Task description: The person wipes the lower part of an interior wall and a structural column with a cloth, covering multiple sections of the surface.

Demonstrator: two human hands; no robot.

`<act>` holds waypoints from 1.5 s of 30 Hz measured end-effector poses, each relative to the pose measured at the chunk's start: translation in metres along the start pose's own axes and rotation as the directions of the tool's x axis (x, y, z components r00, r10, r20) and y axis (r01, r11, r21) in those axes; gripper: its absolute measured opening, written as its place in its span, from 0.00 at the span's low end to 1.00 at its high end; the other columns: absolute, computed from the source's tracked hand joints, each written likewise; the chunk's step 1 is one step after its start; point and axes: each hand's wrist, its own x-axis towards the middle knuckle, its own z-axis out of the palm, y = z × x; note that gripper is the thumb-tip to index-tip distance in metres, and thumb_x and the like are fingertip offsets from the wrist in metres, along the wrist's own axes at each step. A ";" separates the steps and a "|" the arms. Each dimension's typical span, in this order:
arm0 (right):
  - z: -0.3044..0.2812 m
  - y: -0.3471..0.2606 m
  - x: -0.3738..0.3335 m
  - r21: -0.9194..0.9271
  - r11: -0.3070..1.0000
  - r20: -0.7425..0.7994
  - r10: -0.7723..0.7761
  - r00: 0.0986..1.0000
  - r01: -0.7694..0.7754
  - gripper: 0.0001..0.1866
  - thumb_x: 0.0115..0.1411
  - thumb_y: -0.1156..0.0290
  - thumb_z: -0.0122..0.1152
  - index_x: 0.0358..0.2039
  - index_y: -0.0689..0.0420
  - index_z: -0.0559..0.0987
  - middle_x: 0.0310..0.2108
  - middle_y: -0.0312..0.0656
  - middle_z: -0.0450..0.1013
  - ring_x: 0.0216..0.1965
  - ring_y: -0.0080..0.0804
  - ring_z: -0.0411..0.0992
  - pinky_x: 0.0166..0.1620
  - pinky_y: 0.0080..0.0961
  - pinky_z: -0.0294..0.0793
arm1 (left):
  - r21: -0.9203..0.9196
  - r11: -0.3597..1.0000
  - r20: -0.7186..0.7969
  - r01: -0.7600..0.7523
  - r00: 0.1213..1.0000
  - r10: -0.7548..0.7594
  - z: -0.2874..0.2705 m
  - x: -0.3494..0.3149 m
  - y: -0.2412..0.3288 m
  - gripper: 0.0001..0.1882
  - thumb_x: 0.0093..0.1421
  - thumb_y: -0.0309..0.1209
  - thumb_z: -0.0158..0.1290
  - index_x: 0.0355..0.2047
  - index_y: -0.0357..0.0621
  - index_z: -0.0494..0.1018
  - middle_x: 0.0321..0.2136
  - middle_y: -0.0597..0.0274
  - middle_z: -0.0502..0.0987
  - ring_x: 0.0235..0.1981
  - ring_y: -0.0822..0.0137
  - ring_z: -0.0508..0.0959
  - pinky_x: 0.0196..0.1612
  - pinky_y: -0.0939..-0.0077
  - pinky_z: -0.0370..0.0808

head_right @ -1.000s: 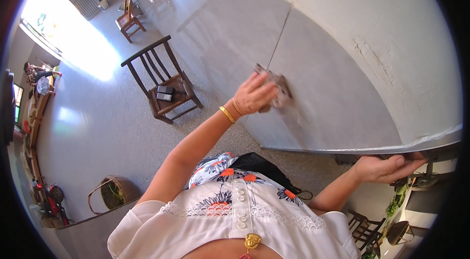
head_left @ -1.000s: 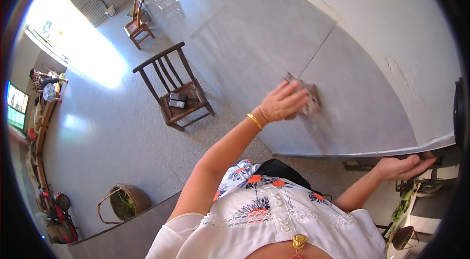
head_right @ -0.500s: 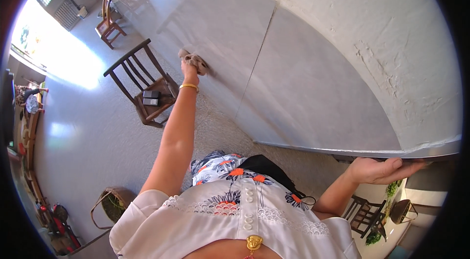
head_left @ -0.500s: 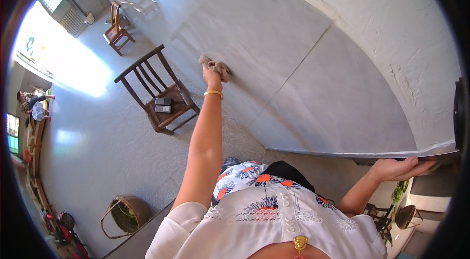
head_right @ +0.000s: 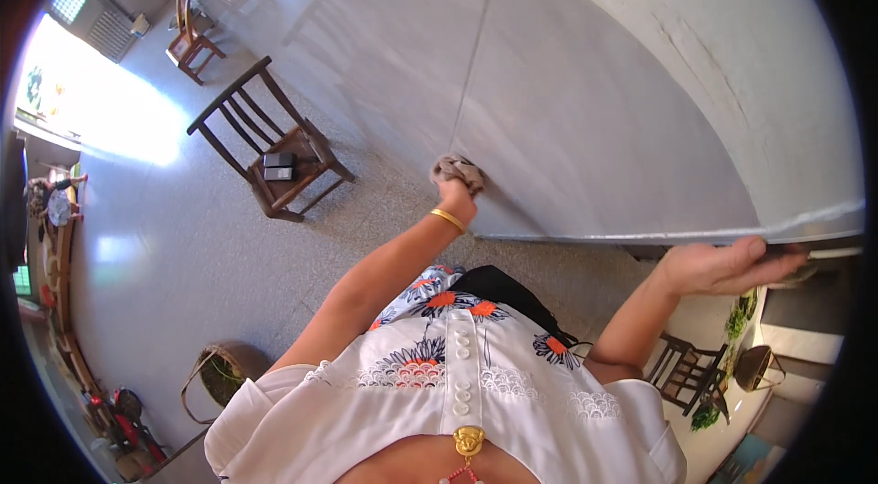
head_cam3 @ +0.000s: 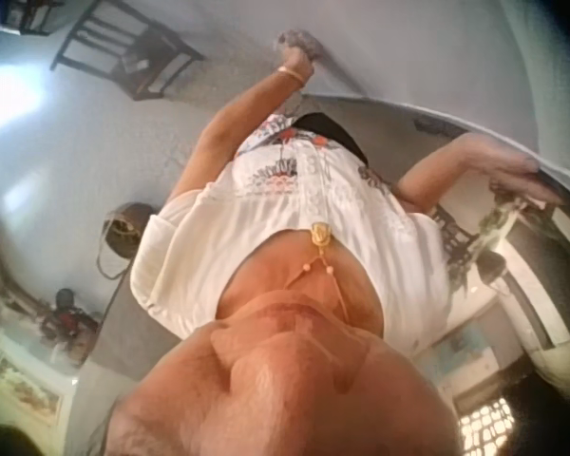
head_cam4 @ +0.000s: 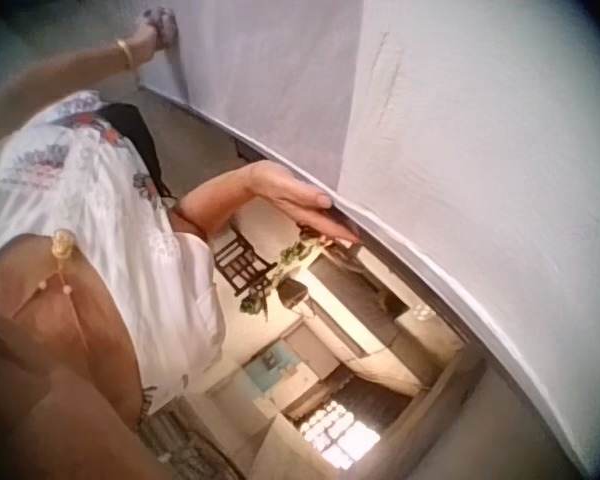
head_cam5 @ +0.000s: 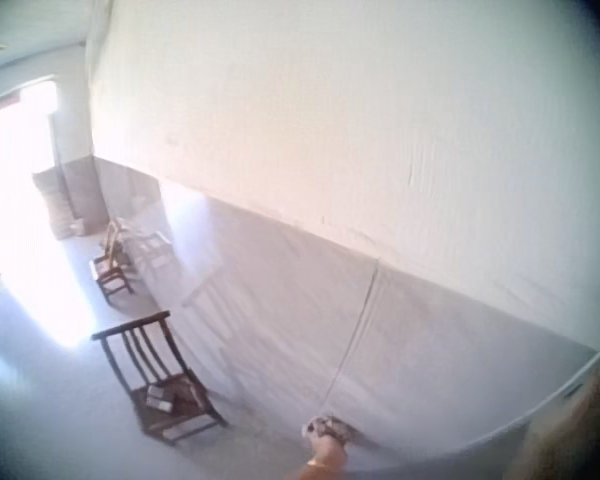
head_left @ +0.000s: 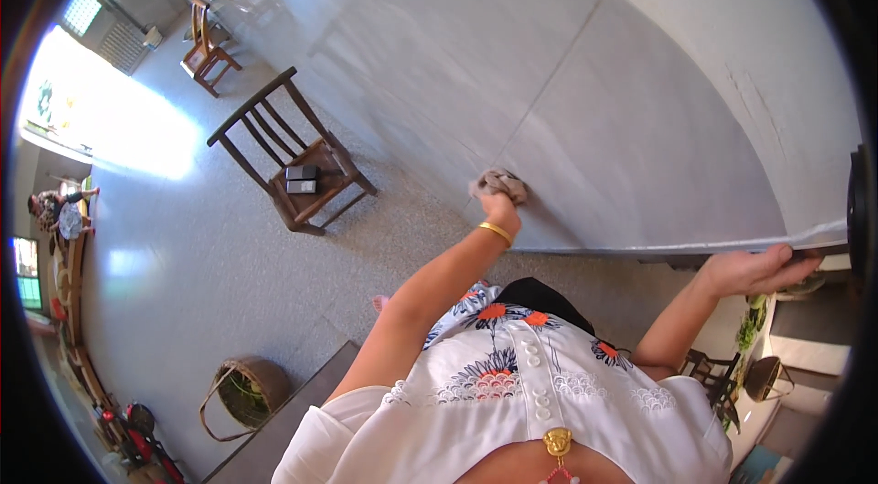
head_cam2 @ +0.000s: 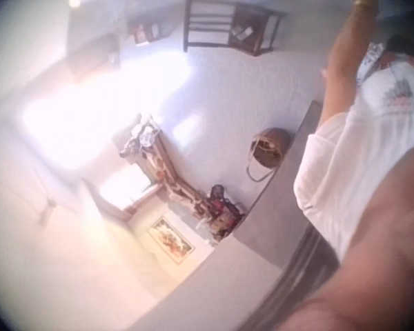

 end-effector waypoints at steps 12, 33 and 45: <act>0.007 -0.008 -0.010 0.164 0.986 0.024 0.040 0.999 -0.043 0.30 0.59 0.63 0.46 0.56 0.70 0.52 0.46 0.48 0.59 0.47 0.34 0.59 0.50 0.27 0.59 | 0.284 0.816 0.023 0.503 0.847 -0.531 0.069 -0.207 0.008 0.22 0.62 0.39 0.26 0.54 0.53 0.58 0.55 0.61 0.59 0.55 0.60 0.59 0.55 0.51 0.57; 0.009 -0.010 -0.012 0.141 0.985 0.058 0.093 0.994 -0.100 0.33 0.60 0.59 0.46 0.58 0.67 0.49 0.47 0.46 0.59 0.44 0.31 0.60 0.48 0.24 0.59 | 0.530 0.650 0.760 0.545 0.034 -0.649 0.124 -0.286 0.154 0.29 0.56 0.50 0.42 0.50 0.41 0.59 0.50 0.55 0.64 0.51 0.59 0.64 0.51 0.61 0.64; 0.007 -0.004 -0.021 0.155 0.982 0.056 0.098 0.994 -0.105 0.30 0.60 0.67 0.44 0.58 0.67 0.48 0.50 0.49 0.58 0.48 0.33 0.59 0.50 0.24 0.58 | -0.248 0.335 0.544 -0.909 0.156 0.825 0.135 -0.194 0.230 0.15 0.56 0.34 0.48 0.40 0.35 0.67 0.46 0.51 0.65 0.48 0.59 0.65 0.43 0.72 0.68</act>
